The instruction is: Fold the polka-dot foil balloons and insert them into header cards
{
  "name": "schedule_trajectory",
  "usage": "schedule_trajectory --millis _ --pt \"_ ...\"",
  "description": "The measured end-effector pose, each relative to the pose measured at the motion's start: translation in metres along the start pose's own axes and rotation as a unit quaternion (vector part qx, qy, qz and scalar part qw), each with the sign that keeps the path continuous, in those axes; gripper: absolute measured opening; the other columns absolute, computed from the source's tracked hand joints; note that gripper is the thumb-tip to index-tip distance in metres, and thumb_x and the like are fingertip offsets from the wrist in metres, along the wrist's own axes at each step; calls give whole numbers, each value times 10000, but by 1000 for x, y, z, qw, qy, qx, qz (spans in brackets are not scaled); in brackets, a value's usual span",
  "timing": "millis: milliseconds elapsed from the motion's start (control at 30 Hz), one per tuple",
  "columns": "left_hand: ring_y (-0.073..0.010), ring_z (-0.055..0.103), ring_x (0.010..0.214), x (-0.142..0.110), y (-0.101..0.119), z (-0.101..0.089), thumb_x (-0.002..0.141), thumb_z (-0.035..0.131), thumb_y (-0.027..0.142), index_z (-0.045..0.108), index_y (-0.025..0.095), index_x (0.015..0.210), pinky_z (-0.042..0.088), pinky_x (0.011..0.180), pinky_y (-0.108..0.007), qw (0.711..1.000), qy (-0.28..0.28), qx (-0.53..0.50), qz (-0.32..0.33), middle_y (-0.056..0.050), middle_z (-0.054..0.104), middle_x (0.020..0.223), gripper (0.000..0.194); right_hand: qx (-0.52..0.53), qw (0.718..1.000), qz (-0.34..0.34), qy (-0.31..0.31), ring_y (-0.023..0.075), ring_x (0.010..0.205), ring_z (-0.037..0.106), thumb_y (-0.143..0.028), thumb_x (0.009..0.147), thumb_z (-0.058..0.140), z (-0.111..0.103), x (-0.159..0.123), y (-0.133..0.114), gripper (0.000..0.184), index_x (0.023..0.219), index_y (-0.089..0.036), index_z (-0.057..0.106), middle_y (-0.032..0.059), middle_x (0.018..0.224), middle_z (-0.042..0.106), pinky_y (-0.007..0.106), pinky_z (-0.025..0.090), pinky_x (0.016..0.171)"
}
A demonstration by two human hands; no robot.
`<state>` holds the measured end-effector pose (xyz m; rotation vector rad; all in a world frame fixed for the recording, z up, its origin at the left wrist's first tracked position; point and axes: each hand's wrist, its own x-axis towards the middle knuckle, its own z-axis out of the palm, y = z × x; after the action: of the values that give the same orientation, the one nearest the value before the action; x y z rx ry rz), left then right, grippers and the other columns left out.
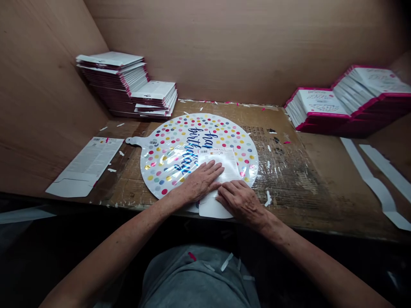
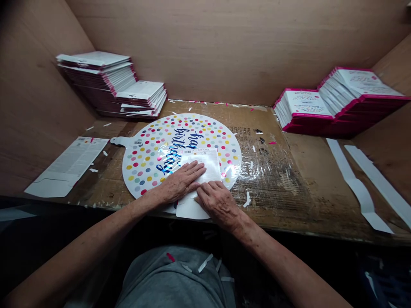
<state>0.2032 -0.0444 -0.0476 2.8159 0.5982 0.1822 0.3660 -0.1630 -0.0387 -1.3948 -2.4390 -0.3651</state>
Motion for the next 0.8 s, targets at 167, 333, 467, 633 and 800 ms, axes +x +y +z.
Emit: schedule_trajectory --millis 167,333,467,633,800 --pt "-283 256 1485 4 1 -4 1029 330 404 396 138 1461 242 1188 -481 1000 -8 3 18 -153 380 1557 511 -3 1000 -5 -24 198 713 515 -310 995 497 -2 -8 3 302 748 -176 607 61 756 622 350 375 717" --pt "-280 242 1490 -5 14 1 1033 309 364 396 134 1460 249 1187 -489 999 22 -10 27 -158 386 1552 492 60 997 43 26 190 834 562 -238 992 509 -11 -22 -5 158 957 -168 647 70 910 667 322 395 754" --pt "-290 246 1488 -10 20 5 1026 343 351 393 126 1466 248 1187 -503 999 25 -23 21 -156 390 1551 497 41 998 32 29 188 800 542 -177 985 508 -11 -21 -16 166 901 -180 651 49 844 659 332 392 746" --pt "-295 261 1482 -9 19 6 1012 400 355 413 129 1458 250 1187 -492 1000 18 -17 9 -146 390 1553 500 0 1000 24 19 190 777 517 -130 984 466 -11 -21 -23 211 880 -166 646 57 826 633 337 384 736" --pt "-286 275 1478 -9 19 4 1015 391 365 424 118 1452 242 1193 -469 999 24 -16 13 -141 402 1547 503 -6 999 29 29 197 756 512 -203 964 519 -8 -13 -23 184 824 -159 630 53 787 629 341 380 730"
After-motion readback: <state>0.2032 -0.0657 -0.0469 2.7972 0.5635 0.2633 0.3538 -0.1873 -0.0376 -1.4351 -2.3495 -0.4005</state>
